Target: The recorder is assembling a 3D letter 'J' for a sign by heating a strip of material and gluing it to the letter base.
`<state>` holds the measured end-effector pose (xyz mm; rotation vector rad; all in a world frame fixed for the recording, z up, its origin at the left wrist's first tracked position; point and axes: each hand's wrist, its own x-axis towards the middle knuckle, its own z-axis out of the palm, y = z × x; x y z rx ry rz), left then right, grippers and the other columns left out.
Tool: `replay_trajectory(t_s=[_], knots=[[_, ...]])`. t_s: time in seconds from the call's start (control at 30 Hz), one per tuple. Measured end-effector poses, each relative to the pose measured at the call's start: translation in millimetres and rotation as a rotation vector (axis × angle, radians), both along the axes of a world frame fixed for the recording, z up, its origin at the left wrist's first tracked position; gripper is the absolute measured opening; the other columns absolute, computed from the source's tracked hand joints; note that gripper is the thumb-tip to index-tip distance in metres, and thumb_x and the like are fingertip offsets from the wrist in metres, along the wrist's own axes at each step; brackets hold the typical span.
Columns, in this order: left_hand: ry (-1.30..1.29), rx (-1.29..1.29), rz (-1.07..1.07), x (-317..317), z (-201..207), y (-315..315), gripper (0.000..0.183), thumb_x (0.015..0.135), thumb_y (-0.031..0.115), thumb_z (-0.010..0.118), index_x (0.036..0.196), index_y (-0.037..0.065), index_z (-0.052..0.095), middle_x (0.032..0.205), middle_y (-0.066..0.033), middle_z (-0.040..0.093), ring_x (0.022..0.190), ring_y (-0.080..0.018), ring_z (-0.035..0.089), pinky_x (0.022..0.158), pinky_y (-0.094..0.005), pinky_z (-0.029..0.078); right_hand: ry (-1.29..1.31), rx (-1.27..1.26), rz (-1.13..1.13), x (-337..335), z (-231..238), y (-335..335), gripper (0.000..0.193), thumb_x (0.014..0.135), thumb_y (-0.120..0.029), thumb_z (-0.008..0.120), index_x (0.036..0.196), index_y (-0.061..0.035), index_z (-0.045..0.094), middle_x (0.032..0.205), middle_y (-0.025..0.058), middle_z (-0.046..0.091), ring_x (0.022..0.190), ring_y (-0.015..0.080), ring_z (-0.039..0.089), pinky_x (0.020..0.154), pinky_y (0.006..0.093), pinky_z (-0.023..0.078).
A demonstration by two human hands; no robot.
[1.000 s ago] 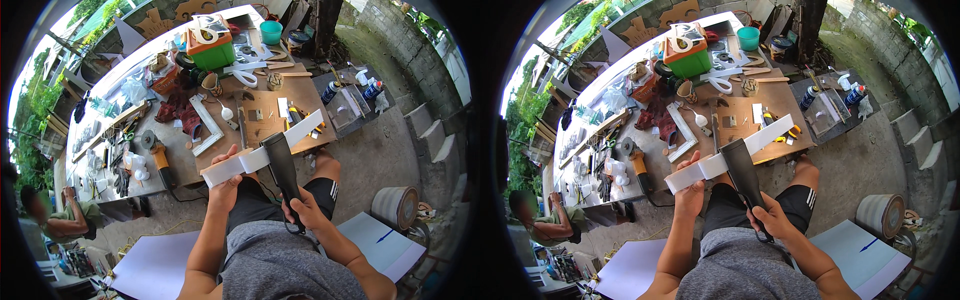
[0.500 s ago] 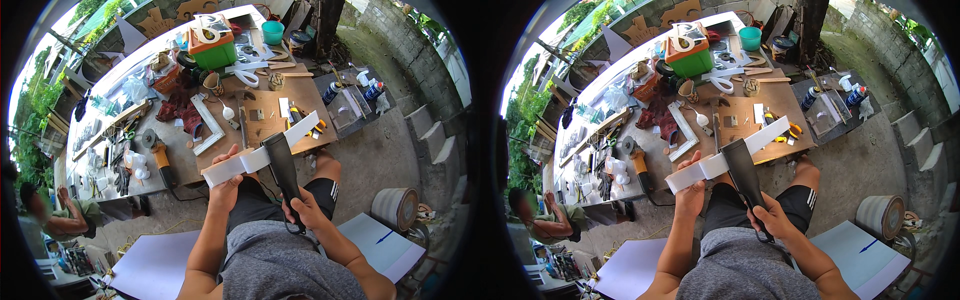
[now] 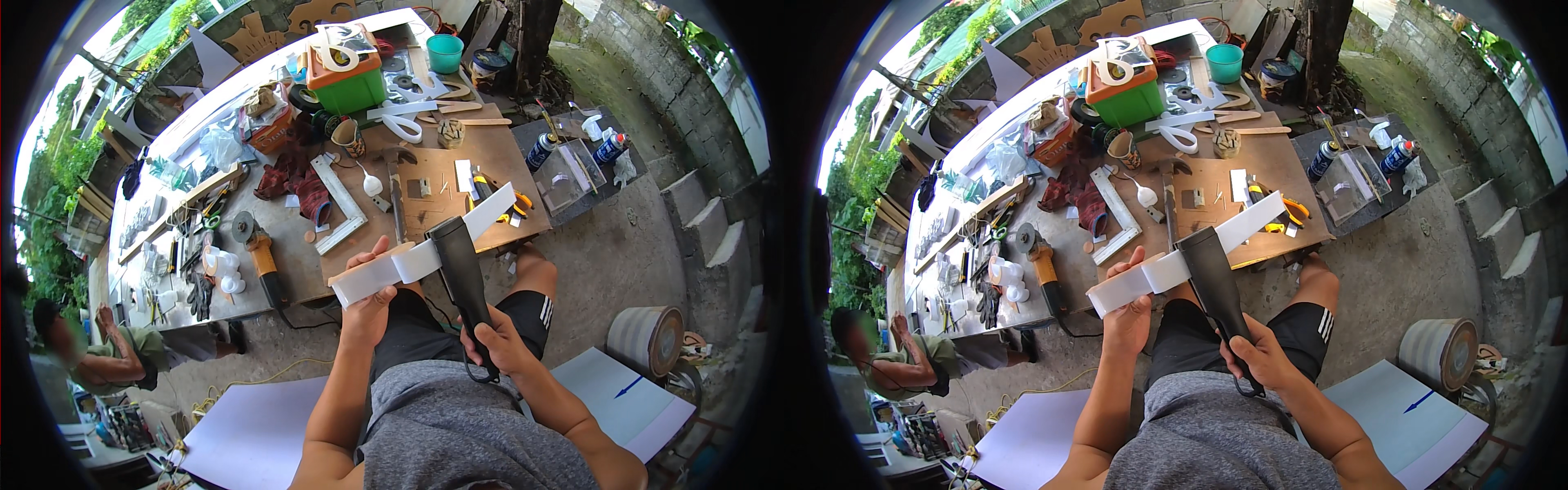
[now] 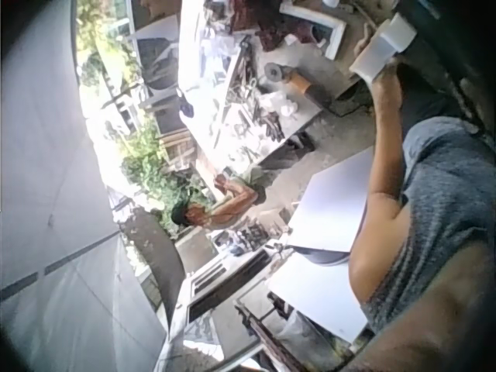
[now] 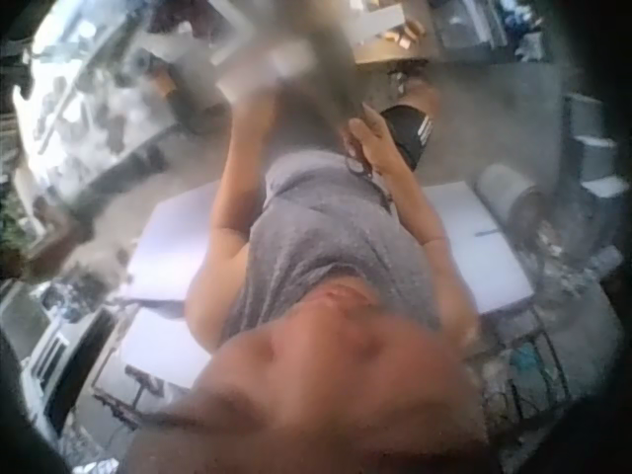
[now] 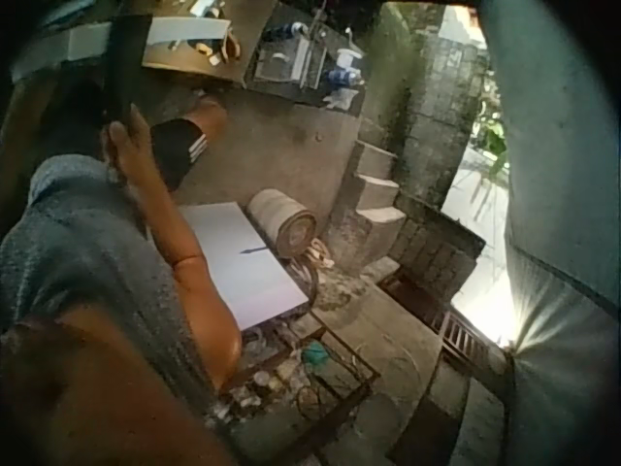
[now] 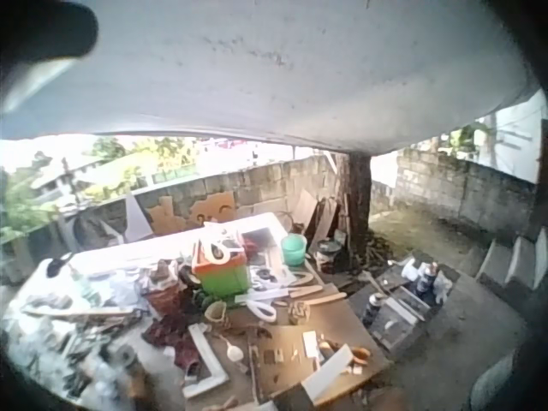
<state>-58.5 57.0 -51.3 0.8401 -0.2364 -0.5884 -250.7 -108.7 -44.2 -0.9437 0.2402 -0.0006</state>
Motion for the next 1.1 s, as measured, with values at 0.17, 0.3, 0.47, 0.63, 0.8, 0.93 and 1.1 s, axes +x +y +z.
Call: replay_trajectory(t_s=[0.17,0.3,0.47,0.63,0.8,0.93,1.1], knots=[[-0.013,0.010,0.002,0.1,-0.7,0.4,0.063,0.080,0.005,0.086,0.132,0.019,0.053,0.157,-0.0138,0.041,0.141,-0.0268,0.044,0.117,-0.0433,0.037,-0.005,-0.009,0.002,-0.1,-1.1,-0.2,0.046,0.103,-0.043,0.060,0.123,-0.0024,0.052,0.079,0.0050,0.057,0.058,0.0091,0.052,0.051,0.0232,0.046],[-0.005,0.015,0.001,0.1,-1.1,0.7,0.063,0.079,0.005,0.086,0.131,0.019,0.053,0.157,-0.0135,0.041,0.141,-0.0265,0.043,0.117,-0.0435,0.037,-0.004,-0.022,0.004,0.0,-1.6,-0.6,0.047,0.103,-0.044,0.060,0.123,-0.0026,0.052,0.078,0.0048,0.057,0.057,0.0091,0.052,0.050,0.0231,0.045],[-0.003,0.018,0.001,-0.1,0.9,-0.2,0.063,0.079,0.005,0.086,0.131,0.019,0.054,0.157,-0.0134,0.041,0.142,-0.0263,0.043,0.116,-0.0437,0.037,-0.003,-0.009,0.003,-0.1,-1.1,-0.3,0.049,0.102,-0.046,0.060,0.122,-0.0026,0.052,0.078,0.0047,0.057,0.057,0.0091,0.052,0.050,0.0230,0.045],[-0.012,0.008,-0.002,1.1,0.7,-0.6,0.063,0.080,0.005,0.086,0.131,0.020,0.054,0.157,-0.0139,0.040,0.142,-0.0263,0.042,0.117,-0.0437,0.036,-0.004,-0.015,0.003,0.7,-0.9,-1.0,0.050,0.101,-0.047,0.061,0.122,-0.0024,0.052,0.078,0.0046,0.057,0.057,0.0091,0.052,0.050,0.0230,0.045],[-0.006,0.015,-0.001,1.2,0.3,-0.4,0.063,0.079,0.005,0.087,0.131,0.020,0.054,0.158,-0.0143,0.040,0.142,-0.0266,0.043,0.117,-0.0438,0.036,0.002,-0.007,0.003,0.1,-1.5,-0.5,0.050,0.101,-0.046,0.061,0.123,-0.0025,0.052,0.078,0.0049,0.057,0.058,0.0091,0.053,0.050,0.0231,0.045],[-0.001,0.014,-0.005,2.1,-0.1,-0.8,0.064,0.079,0.006,0.087,0.131,0.020,0.054,0.158,-0.0146,0.040,0.141,-0.0269,0.043,0.117,-0.0439,0.036,0.003,0.008,0.003,0.0,-0.9,-0.6,0.048,0.102,-0.045,0.061,0.123,-0.0025,0.052,0.079,0.0051,0.057,0.059,0.0091,0.052,0.050,0.0233,0.045],[0.003,0.021,-0.008,2.0,0.5,-0.4,0.063,0.079,0.005,0.087,0.131,0.020,0.054,0.158,-0.0142,0.040,0.141,-0.0266,0.043,0.117,-0.0442,0.036,0.005,0.008,0.001,0.1,-0.5,-0.4,0.047,0.102,-0.043,0.060,0.123,-0.0025,0.052,0.079,0.0051,0.057,0.060,0.0089,0.052,0.050,0.0235,0.046]])
